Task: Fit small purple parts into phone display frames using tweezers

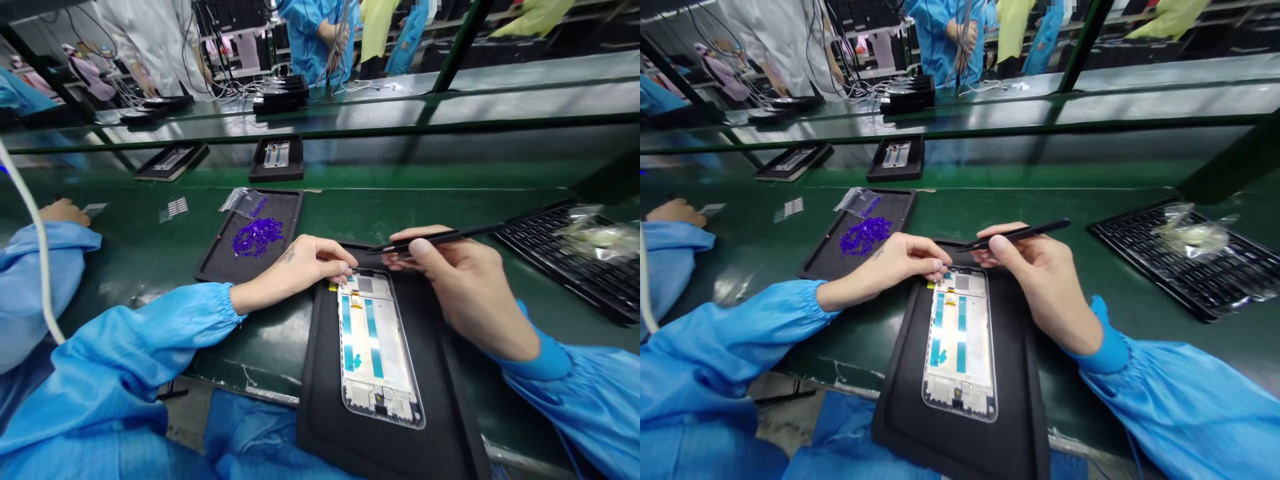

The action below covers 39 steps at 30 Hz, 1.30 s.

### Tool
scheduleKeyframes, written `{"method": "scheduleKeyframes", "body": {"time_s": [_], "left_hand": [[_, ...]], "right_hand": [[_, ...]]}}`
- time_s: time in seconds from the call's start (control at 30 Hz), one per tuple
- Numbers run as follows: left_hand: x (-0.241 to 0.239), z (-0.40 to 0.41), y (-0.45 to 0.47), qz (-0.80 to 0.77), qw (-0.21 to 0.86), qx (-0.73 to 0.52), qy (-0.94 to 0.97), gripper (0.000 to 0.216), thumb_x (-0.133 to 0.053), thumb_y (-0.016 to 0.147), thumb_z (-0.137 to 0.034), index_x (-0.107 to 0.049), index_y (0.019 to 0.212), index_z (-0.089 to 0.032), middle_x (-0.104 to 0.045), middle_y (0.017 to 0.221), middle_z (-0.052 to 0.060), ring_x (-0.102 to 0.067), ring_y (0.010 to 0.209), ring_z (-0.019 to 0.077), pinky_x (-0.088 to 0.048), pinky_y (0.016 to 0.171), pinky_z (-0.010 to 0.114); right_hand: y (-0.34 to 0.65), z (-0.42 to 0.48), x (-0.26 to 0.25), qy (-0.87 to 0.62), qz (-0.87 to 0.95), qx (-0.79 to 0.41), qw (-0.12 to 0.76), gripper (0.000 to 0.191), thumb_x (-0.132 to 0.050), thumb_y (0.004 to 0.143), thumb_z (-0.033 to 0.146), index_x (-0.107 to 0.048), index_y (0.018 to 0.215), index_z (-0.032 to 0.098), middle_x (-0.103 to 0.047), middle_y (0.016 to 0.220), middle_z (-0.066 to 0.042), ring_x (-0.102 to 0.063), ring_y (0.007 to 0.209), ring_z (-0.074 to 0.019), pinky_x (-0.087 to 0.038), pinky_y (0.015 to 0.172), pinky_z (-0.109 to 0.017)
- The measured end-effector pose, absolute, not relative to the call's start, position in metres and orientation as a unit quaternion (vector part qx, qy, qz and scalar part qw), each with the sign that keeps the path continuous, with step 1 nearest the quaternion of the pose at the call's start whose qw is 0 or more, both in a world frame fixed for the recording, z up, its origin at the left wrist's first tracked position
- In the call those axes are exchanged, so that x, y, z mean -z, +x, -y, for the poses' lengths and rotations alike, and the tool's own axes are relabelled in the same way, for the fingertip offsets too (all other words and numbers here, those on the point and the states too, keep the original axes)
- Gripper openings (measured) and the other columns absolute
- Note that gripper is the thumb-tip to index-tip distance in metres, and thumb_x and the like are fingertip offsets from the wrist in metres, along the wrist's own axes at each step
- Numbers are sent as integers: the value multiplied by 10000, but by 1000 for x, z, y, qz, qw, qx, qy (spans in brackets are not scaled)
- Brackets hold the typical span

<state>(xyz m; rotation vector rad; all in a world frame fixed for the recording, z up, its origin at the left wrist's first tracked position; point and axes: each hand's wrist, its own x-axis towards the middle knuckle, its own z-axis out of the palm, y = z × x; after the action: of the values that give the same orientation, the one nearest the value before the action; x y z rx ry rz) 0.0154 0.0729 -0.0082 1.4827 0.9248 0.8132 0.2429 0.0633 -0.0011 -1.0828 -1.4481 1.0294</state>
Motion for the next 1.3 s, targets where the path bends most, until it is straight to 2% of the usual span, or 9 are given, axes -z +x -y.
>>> {"method": "scheduleKeyframes", "body": {"time_s": [0.17, 0.27, 0.47, 0.73, 1.0, 1.3], "left_hand": [[14, -75, 17, -405, 524, -336, 670, 136, -633, 818, -132, -725, 915, -158, -743, 791, 9, -709, 735, 121, -552, 710, 221], [13, -72, 19, -409, 479, -331, 703, 123, -619, 809, -141, -682, 911, -170, -735, 802, 5, -707, 769, 139, -540, 702, 230], [4, -64, 21, -404, 416, -332, 744, 103, -575, 822, -127, -581, 900, -194, -682, 774, -36, -668, 730, 113, -488, 653, 208], [1, -64, 20, -397, 409, -325, 755, 126, -559, 826, -116, -574, 926, -190, -679, 782, -32, -674, 752, 119, -482, 669, 217], [1, -64, 20, -393, 413, -326, 754, 109, -530, 860, -134, -568, 945, -191, -708, 814, -13, -695, 772, 132, -512, 693, 234], [1, -66, 16, -383, 399, -340, 761, 85, -530, 888, -127, -574, 936, -182, -686, 809, -19, -675, 738, 109, -491, 674, 214]], "right_hand": [[240, -56, -3, -481, 670, -362, 434, 283, -683, 883, 516, -760, 992, 266, -753, 841, -11, -718, 735, -177, -580, 712, -308], [239, -53, -5, -489, 685, -342, 418, 263, -664, 902, 491, -767, 964, 256, -760, 883, -9, -708, 734, -167, -561, 701, -294], [238, -53, -7, -489, 697, -336, 403, 235, -657, 913, 449, -762, 910, 239, -739, 802, -1, -683, 715, -165, -521, 677, -286], [237, -54, -7, -480, 708, -346, 387, 240, -661, 909, 453, -767, 943, 240, -741, 800, 2, -677, 721, -167, -507, 683, -293], [236, -54, -6, -489, 691, -353, 399, 251, -670, 898, 475, -765, 881, 244, -743, 816, -10, -683, 743, -196, -513, 696, -330], [239, -60, 0, -497, 668, -362, 418, 294, -671, 886, 521, -756, 912, 240, -708, 785, -17, -656, 728, -191, -510, 712, -334]]}}
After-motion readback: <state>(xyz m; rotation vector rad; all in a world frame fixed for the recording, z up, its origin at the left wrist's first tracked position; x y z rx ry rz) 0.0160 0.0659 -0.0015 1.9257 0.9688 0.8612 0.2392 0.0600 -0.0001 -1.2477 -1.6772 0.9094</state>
